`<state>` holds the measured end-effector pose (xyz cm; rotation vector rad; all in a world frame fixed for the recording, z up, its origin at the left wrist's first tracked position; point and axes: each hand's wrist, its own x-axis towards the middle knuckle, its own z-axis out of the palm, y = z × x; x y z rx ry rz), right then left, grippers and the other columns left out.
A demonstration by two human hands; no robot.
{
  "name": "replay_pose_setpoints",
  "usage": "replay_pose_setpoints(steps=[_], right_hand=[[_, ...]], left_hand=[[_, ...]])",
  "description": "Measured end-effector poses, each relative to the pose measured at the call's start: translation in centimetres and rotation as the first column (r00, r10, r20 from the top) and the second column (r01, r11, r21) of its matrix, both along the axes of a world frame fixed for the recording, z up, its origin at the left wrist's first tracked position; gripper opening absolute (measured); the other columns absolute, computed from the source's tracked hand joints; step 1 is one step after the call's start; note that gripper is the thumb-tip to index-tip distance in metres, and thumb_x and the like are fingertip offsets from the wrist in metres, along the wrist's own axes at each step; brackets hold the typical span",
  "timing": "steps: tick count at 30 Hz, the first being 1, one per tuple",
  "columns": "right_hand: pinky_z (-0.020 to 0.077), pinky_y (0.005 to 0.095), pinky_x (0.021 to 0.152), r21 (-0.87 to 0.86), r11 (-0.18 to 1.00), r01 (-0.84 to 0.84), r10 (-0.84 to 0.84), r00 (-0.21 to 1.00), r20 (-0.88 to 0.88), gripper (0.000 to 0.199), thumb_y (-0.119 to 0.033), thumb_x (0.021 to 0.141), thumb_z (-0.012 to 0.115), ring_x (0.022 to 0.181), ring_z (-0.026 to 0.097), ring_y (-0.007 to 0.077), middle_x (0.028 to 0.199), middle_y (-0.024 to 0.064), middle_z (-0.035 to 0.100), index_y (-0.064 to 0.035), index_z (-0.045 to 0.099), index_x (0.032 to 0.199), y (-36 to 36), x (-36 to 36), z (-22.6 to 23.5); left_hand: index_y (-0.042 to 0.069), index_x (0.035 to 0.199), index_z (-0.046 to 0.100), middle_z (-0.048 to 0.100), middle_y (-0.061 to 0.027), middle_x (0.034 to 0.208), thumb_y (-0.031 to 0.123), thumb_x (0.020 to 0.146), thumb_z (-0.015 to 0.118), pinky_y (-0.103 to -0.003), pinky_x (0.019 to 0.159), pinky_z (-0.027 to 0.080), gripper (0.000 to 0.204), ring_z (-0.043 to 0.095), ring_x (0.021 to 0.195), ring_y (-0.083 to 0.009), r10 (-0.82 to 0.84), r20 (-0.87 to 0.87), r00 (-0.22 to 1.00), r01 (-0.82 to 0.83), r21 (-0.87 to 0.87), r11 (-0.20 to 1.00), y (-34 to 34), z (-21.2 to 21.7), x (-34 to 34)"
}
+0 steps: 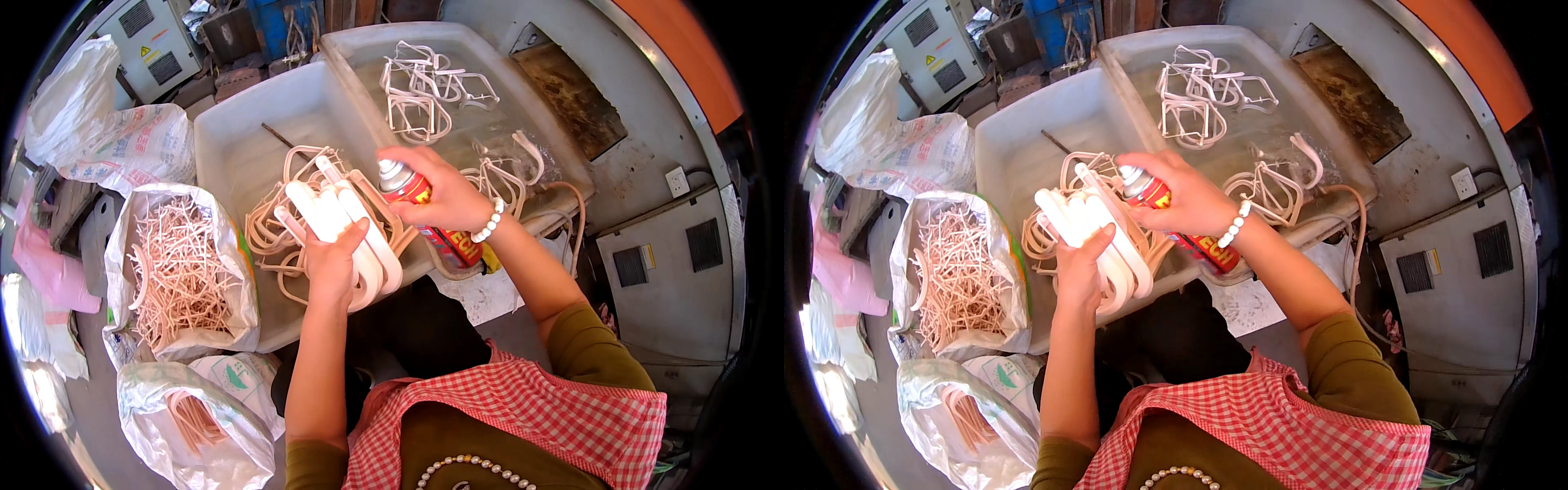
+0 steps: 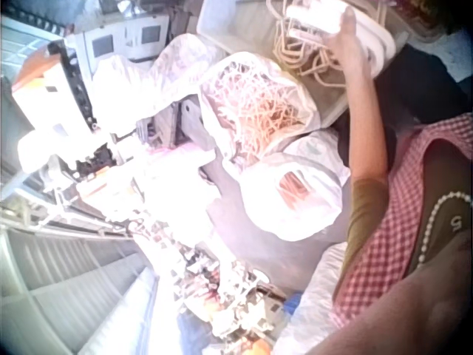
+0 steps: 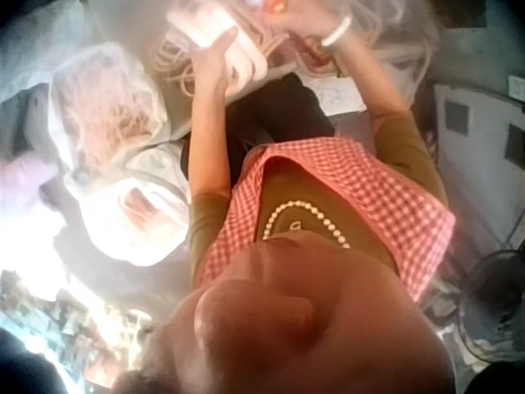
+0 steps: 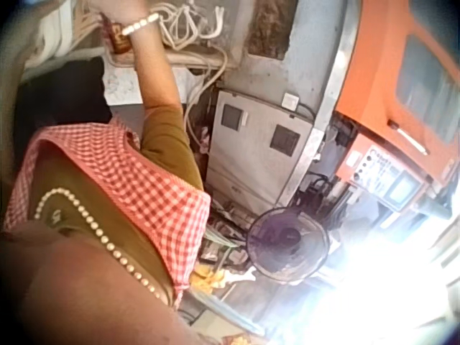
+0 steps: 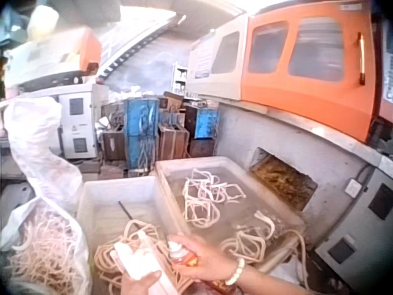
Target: The person assembles white plastic hangers by snapping the hook onto the frame. They then spray the assembled hangers with a red aerosol can and wipe them with a yellow cloth. Finally, the person places the finished hangers into a large white sack.
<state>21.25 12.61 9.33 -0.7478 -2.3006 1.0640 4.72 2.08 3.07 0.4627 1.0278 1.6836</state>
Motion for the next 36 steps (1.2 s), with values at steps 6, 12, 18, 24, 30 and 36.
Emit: replay_pose_setpoints(steps=[6,12,18,24,30,36], right_hand=[[0.0488,0.0376,0.064,0.546,0.832,-0.104,-0.069,0.956,0.286,0.054,-0.029,0.071,0.071,0.087,0.054,0.0274,0.093,0.0106,0.047,-0.0276,0.055,0.123,-0.6,-2.0,-1.0],[0.0488,0.0378,0.063,0.550,0.822,-0.148,-0.068,0.933,0.353,0.054,-0.026,0.071,0.069,0.090,0.054,0.0291,0.093,0.0116,0.047,-0.0262,0.055,0.123,-0.8,-2.6,-1.3],[0.0491,0.0382,0.065,0.550,0.818,-0.169,-0.075,0.917,0.393,0.054,-0.025,0.072,0.068,0.090,0.054,0.0303,0.095,0.0130,0.047,-0.0255,0.054,0.124,-0.8,-2.8,-1.5],[0.0501,0.0386,0.068,0.549,0.821,-0.157,-0.093,0.912,0.400,0.056,-0.026,0.071,0.069,0.092,0.055,0.0305,0.097,0.0137,0.048,-0.0259,0.054,0.125,-0.8,-2.7,-1.4],[0.0526,0.0401,0.075,0.530,0.847,0.045,-0.264,0.900,0.346,0.056,-0.031,0.071,0.070,0.096,0.058,0.0305,0.108,0.0131,0.050,-0.0275,0.053,0.125,0.4,-1.5,0.1],[0.0520,0.0396,0.076,0.478,0.874,0.090,-0.238,0.936,0.258,0.057,-0.029,0.069,0.072,0.093,0.058,0.0319,0.108,0.0148,0.051,-0.0268,0.054,0.123,0.5,-0.5,1.0]], left_hand=[[0.002,0.123,0.046,0.060,-0.0100,0.108,-0.006,0.079,0.065,-0.033,0.081,0.052,0.049,0.061,0.095,-0.0201,-0.017,0.022,1.000,0.018,-0.022,1.000,0.5,-0.9,-0.2],[0.001,0.125,0.046,0.060,-0.0121,0.110,-0.010,0.079,0.061,-0.035,0.082,0.055,0.049,0.062,0.097,-0.0231,-0.025,-0.010,1.000,0.024,-0.070,0.997,0.8,-1.2,-0.2],[0.002,0.125,0.047,0.060,-0.0119,0.111,-0.011,0.079,0.060,-0.035,0.083,0.055,0.050,0.062,0.098,-0.0236,-0.015,-0.030,0.999,0.013,-0.083,0.996,0.7,-1.1,-0.3],[0.002,0.121,0.047,0.061,-0.0101,0.108,-0.009,0.076,0.065,-0.032,0.082,0.052,0.049,0.062,0.096,-0.0197,-0.009,-0.023,1.000,0.008,-0.075,0.997,0.8,-1.1,-0.2],[0.002,0.123,0.046,0.060,-0.0082,0.108,-0.006,0.076,0.069,-0.031,0.083,0.050,0.053,0.060,0.096,-0.0173,-0.068,-0.131,0.989,0.059,-0.077,0.995,-0.2,-0.5,-0.5],[0.002,0.127,0.045,0.059,-0.0057,0.112,0.001,0.076,0.073,-0.031,0.088,0.047,0.059,0.058,0.100,-0.0152,-0.167,-0.261,0.951,0.166,-0.027,0.986,-1.8,-0.8,-1.2]])
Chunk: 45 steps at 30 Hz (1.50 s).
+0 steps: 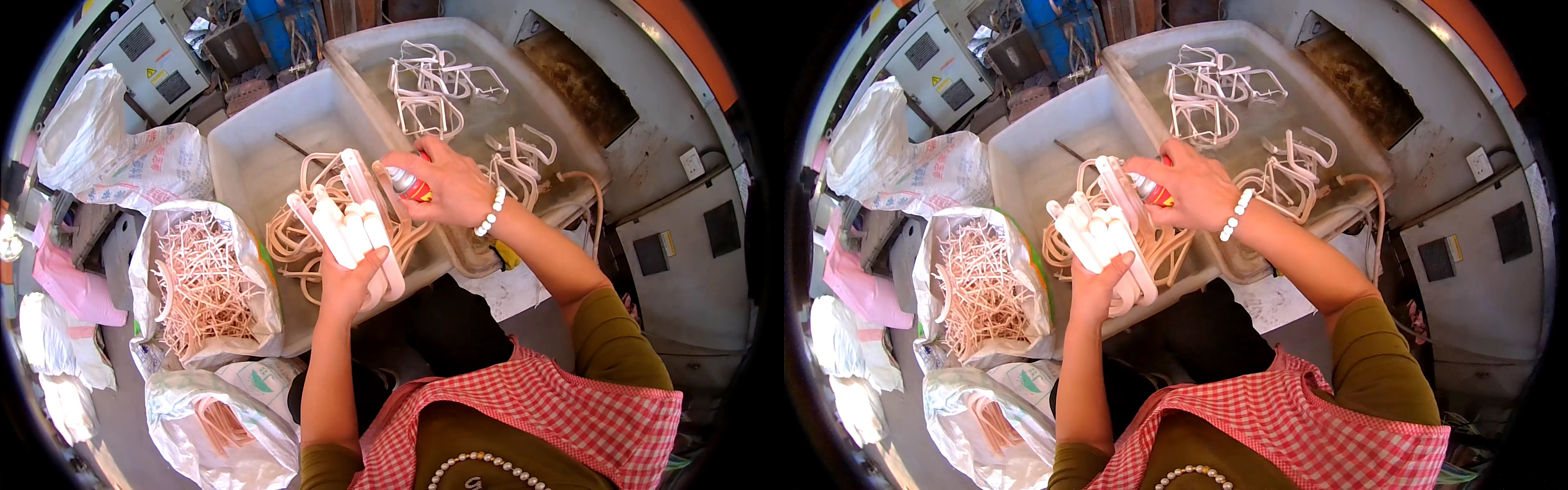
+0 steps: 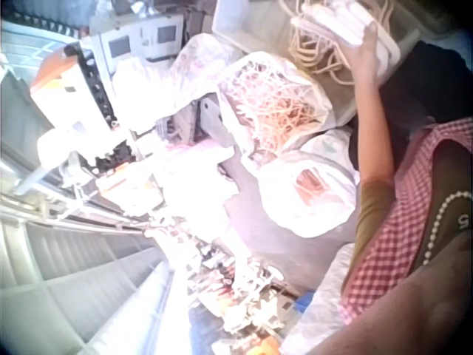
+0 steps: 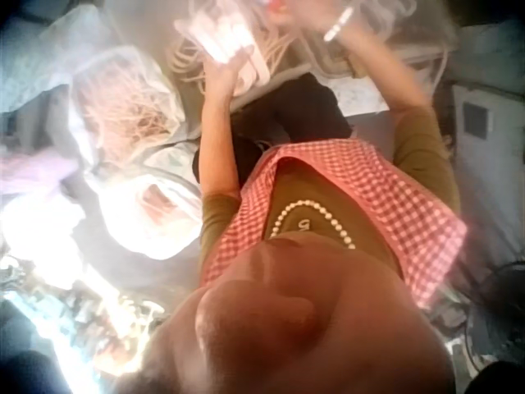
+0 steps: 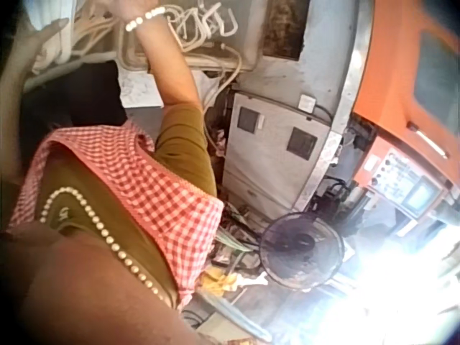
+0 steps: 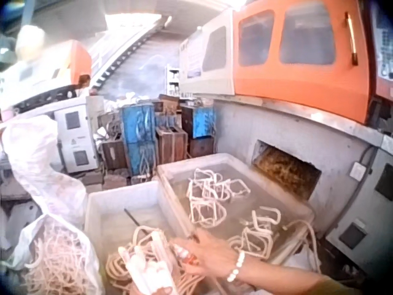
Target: The person assembles white plastic hangers by snapping the hook onto the frame. They then spray the assembled hangers with a red aerosol can and wipe them with a yellow cloth. Finally, the person places the finished hangers into a large white sack.
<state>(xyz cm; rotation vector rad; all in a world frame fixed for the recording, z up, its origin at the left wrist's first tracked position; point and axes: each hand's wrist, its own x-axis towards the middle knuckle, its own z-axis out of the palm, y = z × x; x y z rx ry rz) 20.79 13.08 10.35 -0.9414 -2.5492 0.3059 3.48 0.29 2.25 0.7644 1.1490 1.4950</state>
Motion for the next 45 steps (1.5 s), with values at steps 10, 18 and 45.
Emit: replay_pose_setpoints(steps=[10,18,45], right_hand=[[0.0502,0.0351,0.060,0.170,0.963,-0.208,0.216,0.976,-0.033,0.058,-0.024,0.062,0.077,0.087,0.056,0.0285,0.104,0.0136,0.050,-0.0279,0.058,0.117,-1.4,0.6,-1.4],[0.0502,0.0351,0.062,0.177,0.965,-0.191,0.203,0.978,-0.049,0.060,-0.023,0.060,0.078,0.087,0.056,0.0290,0.105,0.0127,0.050,-0.0284,0.058,0.117,-1.3,0.8,-0.9],[0.0502,0.0359,0.068,0.268,0.941,-0.206,0.193,0.979,0.071,0.058,-0.022,0.064,0.076,0.091,0.055,0.0300,0.105,0.0138,0.049,-0.0294,0.058,0.119,-1.2,0.7,-1.5]], left_hand=[[0.003,0.130,0.040,0.055,-0.0063,0.118,-0.002,0.076,0.073,-0.031,0.091,0.046,0.064,0.055,0.106,-0.0150,-0.066,-0.115,0.991,0.069,0.016,0.998,-0.2,-1.2,0.0],[0.003,0.126,0.043,0.056,-0.0055,0.114,-0.002,0.074,0.074,-0.031,0.089,0.048,0.060,0.057,0.104,-0.0155,-0.110,-0.145,0.983,0.117,0.042,0.992,-0.1,-1.1,0.1],[0.002,0.117,0.047,0.064,-0.0120,0.101,0.005,0.075,0.073,-0.034,0.081,0.049,0.051,0.063,0.093,-0.0217,-0.235,-0.583,0.778,0.158,-0.181,0.971,0.5,0.2,0.8]])
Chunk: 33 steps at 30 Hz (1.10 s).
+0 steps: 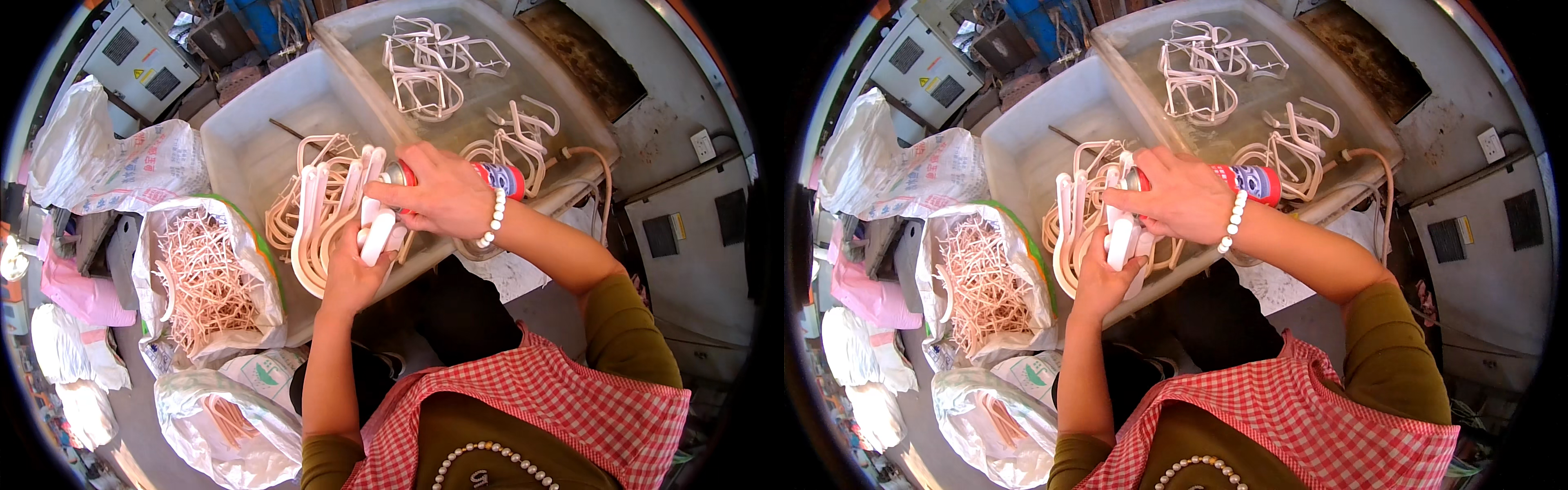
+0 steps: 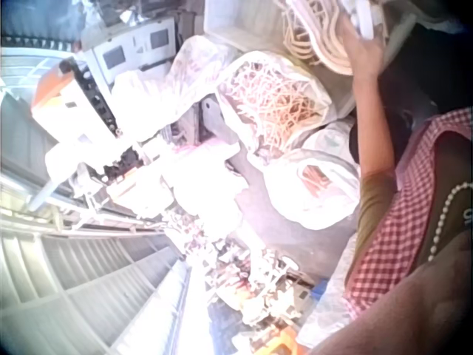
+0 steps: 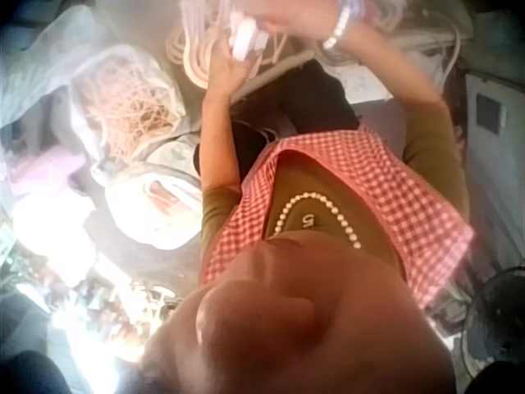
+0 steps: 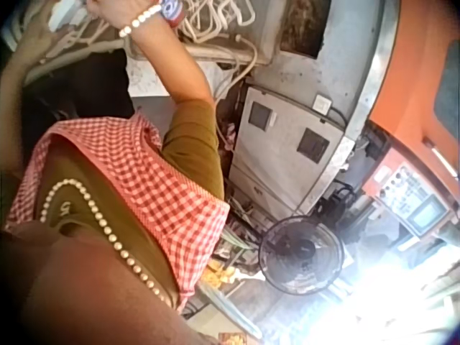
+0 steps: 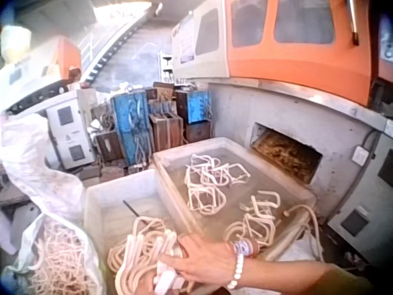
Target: The person assembles white plastic hangers by snapping the hook onto the frame. They then spray the assembled hangers with a red aerosol can and wipe them with a yellow cloth. Finally, the person places the finished hangers into a large white sack.
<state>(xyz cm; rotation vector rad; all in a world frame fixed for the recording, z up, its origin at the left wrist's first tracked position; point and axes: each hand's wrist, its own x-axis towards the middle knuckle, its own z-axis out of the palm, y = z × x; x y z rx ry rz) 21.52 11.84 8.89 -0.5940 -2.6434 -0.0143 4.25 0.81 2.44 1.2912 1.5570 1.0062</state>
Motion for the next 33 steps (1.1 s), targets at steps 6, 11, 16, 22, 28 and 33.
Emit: replay_pose_setpoints(steps=[6,11,16,22,28,33], right_hand=[[0.0495,0.0359,0.070,0.044,0.999,-0.001,-0.002,0.998,0.064,0.058,-0.023,0.064,0.077,0.093,0.054,0.0305,0.105,0.0131,0.048,-0.0294,0.058,0.119,1.1,-0.3,-1.4],[0.0498,0.0363,0.072,-0.005,0.998,0.070,-0.070,0.994,0.081,0.061,-0.021,0.062,0.077,0.096,0.054,0.0304,0.110,0.0138,0.049,-0.0291,0.058,0.120,1.3,0.1,-2.0],[0.0498,0.0372,0.073,0.012,0.998,0.062,-0.062,0.997,0.046,0.063,-0.021,0.062,0.076,0.097,0.053,0.0306,0.112,0.0143,0.049,-0.0297,0.057,0.121,0.6,0.5,-1.5],[0.0494,0.0362,0.070,0.050,0.998,0.047,-0.052,0.992,0.113,0.064,-0.024,0.062,0.078,0.096,0.052,0.0284,0.103,0.0121,0.046,-0.0282,0.055,0.122,0.1,-0.4,-2.0],[0.0497,0.0370,0.073,0.038,0.998,0.056,-0.060,0.992,0.115,0.064,-0.019,0.060,0.075,0.097,0.053,0.0302,0.111,0.0156,0.048,-0.0272,0.057,0.120,0.1,-0.3,-1.8],[0.0494,0.0370,0.074,0.038,0.996,0.078,-0.082,0.989,0.126,0.064,-0.017,0.060,0.075,0.097,0.053,0.0303,0.111,0.0152,0.048,-0.0267,0.056,0.121,0.2,-0.1,-1.6]], left_hand=[[0.001,0.124,0.044,0.064,-0.0153,0.105,0.008,0.072,0.074,-0.036,0.084,0.048,0.060,0.063,0.096,-0.0263,-0.064,-0.137,0.988,0.046,-0.131,0.990,0.4,-1.4,-0.7],[-0.001,0.134,0.039,0.063,-0.0208,0.111,0.012,0.071,0.074,-0.038,0.088,0.047,0.073,0.062,0.101,-0.0340,-0.091,-0.328,0.940,0.010,-0.240,0.971,0.7,0.4,-0.4],[-0.002,0.131,0.040,0.062,-0.0234,0.111,0.011,0.070,0.074,-0.039,0.089,0.046,0.071,0.060,0.104,-0.0359,-0.012,-0.304,0.952,-0.062,-0.233,0.971,1.0,-0.6,-1.1],[-0.001,0.124,0.045,0.061,-0.0227,0.110,0.016,0.069,0.075,-0.041,0.090,0.045,0.065,0.060,0.103,-0.0360,-0.029,-0.233,0.972,-0.041,-0.290,0.956,1.5,-0.6,-0.8],[-0.002,0.129,0.042,0.060,-0.0240,0.114,0.017,0.070,0.074,-0.041,0.092,0.045,0.070,0.059,0.106,-0.0366,-0.055,-0.238,0.970,-0.029,-0.335,0.942,1.7,0.2,-0.6],[-0.004,0.137,0.034,0.057,-0.0255,0.119,0.016,0.070,0.074,-0.040,0.094,0.044,0.081,0.057,0.110,-0.0370,-0.045,-0.261,0.964,-0.045,-0.331,0.943,1.7,0.2,-0.7]])
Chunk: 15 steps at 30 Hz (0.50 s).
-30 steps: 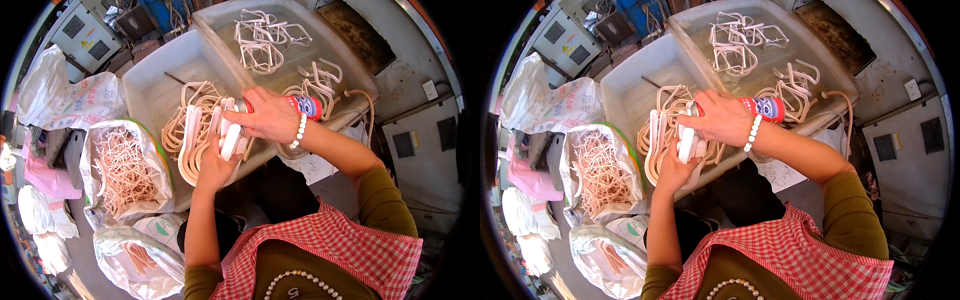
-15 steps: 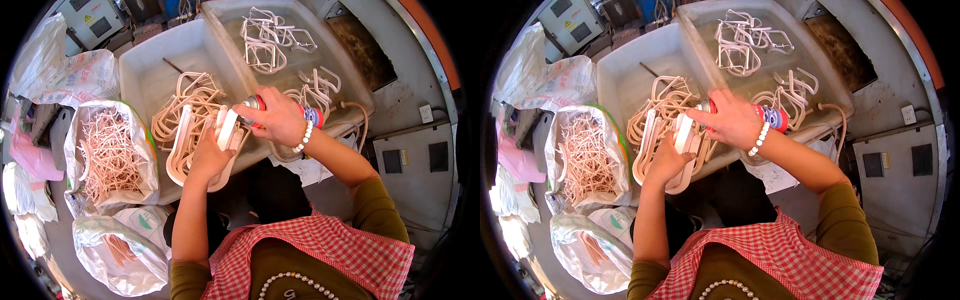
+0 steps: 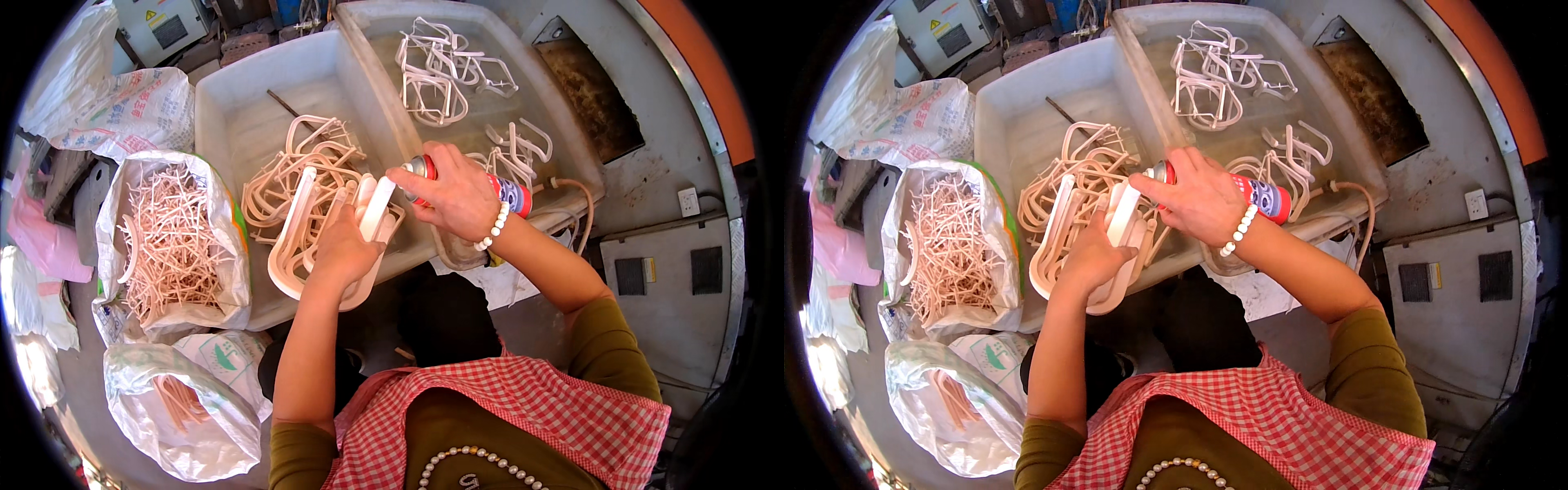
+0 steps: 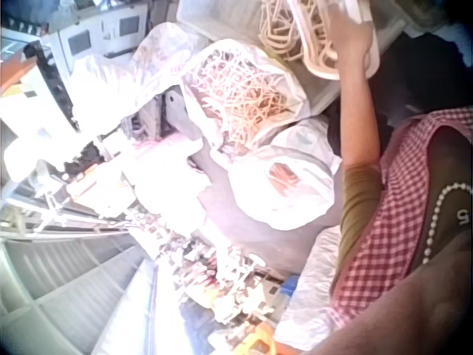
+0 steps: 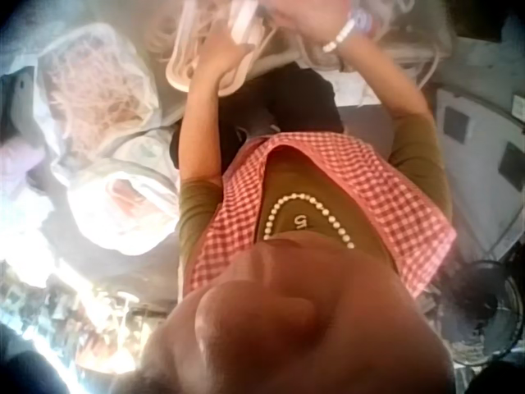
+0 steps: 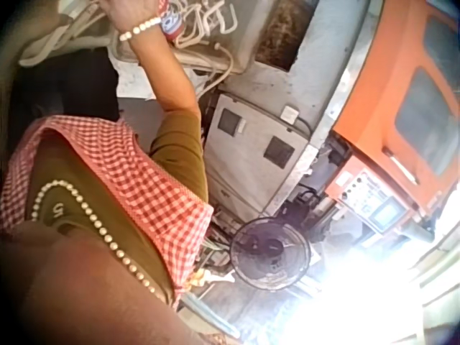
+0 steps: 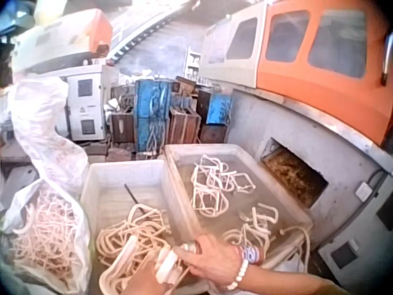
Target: The person assembles white plastic hangers by snapping the hook onto the frame. They then spray the assembled hangers with a red aerosol can and wipe them with a yellow cloth. Finally, the person places the finished hangers into a large white sack.
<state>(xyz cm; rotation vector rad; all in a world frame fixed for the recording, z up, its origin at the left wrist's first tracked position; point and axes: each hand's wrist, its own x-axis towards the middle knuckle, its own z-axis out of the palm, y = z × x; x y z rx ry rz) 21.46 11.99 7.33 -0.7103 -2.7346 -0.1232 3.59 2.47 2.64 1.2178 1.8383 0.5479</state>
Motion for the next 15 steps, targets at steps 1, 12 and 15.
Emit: replay_pose_setpoints(steps=[1,12,15], right_hand=[[0.0494,0.0373,0.074,0.007,1.000,0.012,-0.012,1.000,0.000,0.064,-0.016,0.061,0.075,0.098,0.053,0.0304,0.111,0.0150,0.048,-0.0268,0.056,0.121,0.1,0.0,0.0],[0.0475,0.0377,0.077,0.039,0.997,-0.071,0.065,0.989,0.132,0.064,-0.018,0.063,0.075,0.098,0.051,0.0293,0.107,0.0128,0.047,-0.0290,0.054,0.122,2.4,-0.7,-0.5],[0.0477,0.0379,0.077,0.037,0.997,-0.072,0.067,0.990,0.123,0.063,-0.019,0.064,0.075,0.098,0.051,0.0292,0.106,0.0122,0.047,-0.0296,0.054,0.123,2.5,-0.5,-1.0]], left_hand=[[-0.004,0.138,0.033,0.057,-0.0257,0.119,0.016,0.070,0.074,-0.040,0.095,0.044,0.082,0.057,0.111,-0.0371,-0.002,-0.005,1.000,0.002,-0.004,1.000,0.0,0.1,0.0],[0.001,0.129,0.042,0.060,-0.0222,0.116,0.015,0.077,0.069,-0.042,0.094,0.043,0.060,0.057,0.112,-0.0343,-0.111,-0.140,0.984,0.114,0.011,0.993,-0.3,0.2,0.6],[0.002,0.130,0.041,0.061,-0.0219,0.116,0.015,0.078,0.068,-0.042,0.094,0.043,0.061,0.057,0.112,-0.0340,-0.122,-0.147,0.982,0.124,0.009,0.992,-0.3,0.4,0.5]])
